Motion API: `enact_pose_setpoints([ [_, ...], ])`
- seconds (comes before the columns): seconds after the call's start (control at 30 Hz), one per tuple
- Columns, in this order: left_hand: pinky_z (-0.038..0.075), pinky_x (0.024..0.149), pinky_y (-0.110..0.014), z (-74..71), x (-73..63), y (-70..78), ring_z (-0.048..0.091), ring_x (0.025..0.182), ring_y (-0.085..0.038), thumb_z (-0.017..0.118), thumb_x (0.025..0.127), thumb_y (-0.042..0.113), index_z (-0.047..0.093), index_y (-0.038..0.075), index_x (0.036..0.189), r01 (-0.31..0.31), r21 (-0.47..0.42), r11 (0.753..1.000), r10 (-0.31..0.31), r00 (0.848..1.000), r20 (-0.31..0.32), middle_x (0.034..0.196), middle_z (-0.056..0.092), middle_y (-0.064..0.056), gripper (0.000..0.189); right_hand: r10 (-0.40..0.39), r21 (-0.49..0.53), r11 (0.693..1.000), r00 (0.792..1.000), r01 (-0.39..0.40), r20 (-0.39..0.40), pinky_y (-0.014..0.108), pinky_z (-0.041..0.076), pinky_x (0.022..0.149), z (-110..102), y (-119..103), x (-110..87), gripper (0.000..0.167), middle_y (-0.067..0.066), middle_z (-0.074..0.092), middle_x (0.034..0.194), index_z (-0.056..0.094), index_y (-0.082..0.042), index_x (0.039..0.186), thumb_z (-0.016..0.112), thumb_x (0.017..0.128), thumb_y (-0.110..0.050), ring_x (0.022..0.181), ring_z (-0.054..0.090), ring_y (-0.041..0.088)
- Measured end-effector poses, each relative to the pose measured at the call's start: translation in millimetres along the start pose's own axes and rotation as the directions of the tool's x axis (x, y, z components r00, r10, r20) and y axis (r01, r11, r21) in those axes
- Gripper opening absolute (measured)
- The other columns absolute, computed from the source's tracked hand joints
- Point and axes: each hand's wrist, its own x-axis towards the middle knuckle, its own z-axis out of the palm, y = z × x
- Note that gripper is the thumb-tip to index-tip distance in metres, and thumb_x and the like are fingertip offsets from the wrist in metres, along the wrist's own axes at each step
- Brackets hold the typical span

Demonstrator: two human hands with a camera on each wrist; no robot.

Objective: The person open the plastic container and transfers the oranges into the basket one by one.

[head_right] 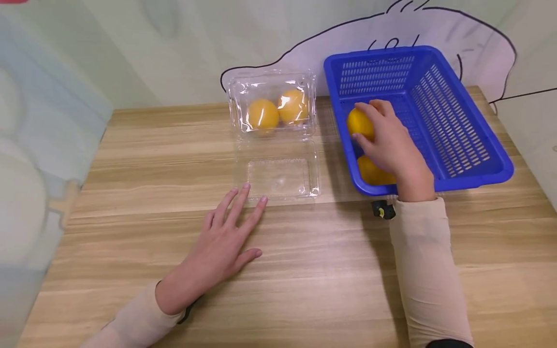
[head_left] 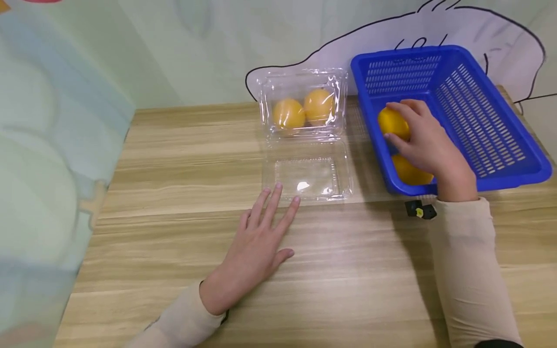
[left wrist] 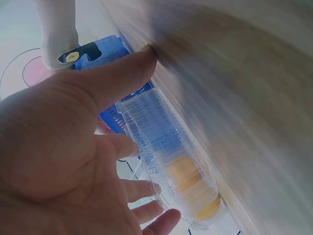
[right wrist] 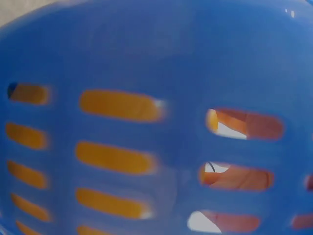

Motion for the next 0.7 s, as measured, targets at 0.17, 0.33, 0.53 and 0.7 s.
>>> enact_pose_setpoints([
  [0.17, 0.038, 0.116, -0.065, -0.5, -2.6, 0.4, 0.014, 0.161, -0.045, 0.087, 0.088, 0.041, 0.025, 0.017, 0.17, -0.005, 0.0, 1.0, 0.005, 1.0, -0.016, 0.177, 0.01, -0.023, 0.105, 0.001, -0.015, 1.0, 0.999, -0.001, 0.051, 0.082, 0.035, 0.107, 2.2, 2.5, 2.0, 0.061, 0.03, 0.023, 0.167, 0.033, -0.01, 0.166, 0.055, 0.11, -0.021, 0.137, 0.039, 0.059],
  [0.33, 0.039, 0.115, -0.066, -1.8, -3.7, 0.5, 0.015, 0.161, -0.045, 0.087, 0.088, 0.041, 0.026, 0.016, 0.17, -0.009, 0.001, 1.0, 0.009, 1.0, -0.023, 0.176, 0.011, -0.024, 0.105, -0.014, -0.027, 0.999, 0.996, 0.017, 0.092, 0.08, 0.032, 0.111, 3.3, 4.3, 2.3, 0.058, 0.032, 0.024, 0.166, 0.034, -0.007, 0.165, 0.053, 0.111, -0.017, 0.139, 0.036, 0.06],
  [0.53, 0.039, 0.114, -0.065, -1.6, -3.2, 0.0, 0.015, 0.161, -0.044, 0.087, 0.088, 0.04, 0.026, 0.016, 0.17, -0.021, 0.01, 1.0, 0.021, 0.999, -0.025, 0.176, 0.011, -0.023, 0.105, -0.022, -0.036, 0.999, 0.99, 0.027, 0.137, 0.078, 0.029, 0.114, 4.7, 5.8, 1.8, 0.054, 0.034, 0.022, 0.165, 0.035, -0.003, 0.163, 0.05, 0.111, -0.012, 0.141, 0.034, 0.061],
  [0.7, 0.039, 0.114, -0.064, -2.5, -4.0, -0.8, 0.014, 0.161, -0.044, 0.087, 0.088, 0.041, 0.026, 0.016, 0.17, -0.019, 0.023, 1.0, 0.02, 1.0, -0.023, 0.176, 0.011, -0.023, 0.105, 0.027, -0.062, 0.998, 0.98, -0.015, 0.199, 0.079, 0.029, 0.113, 5.9, 5.2, 2.9, 0.056, 0.032, 0.018, 0.166, 0.029, -0.005, 0.166, 0.044, 0.113, -0.017, 0.14, 0.034, 0.061],
])
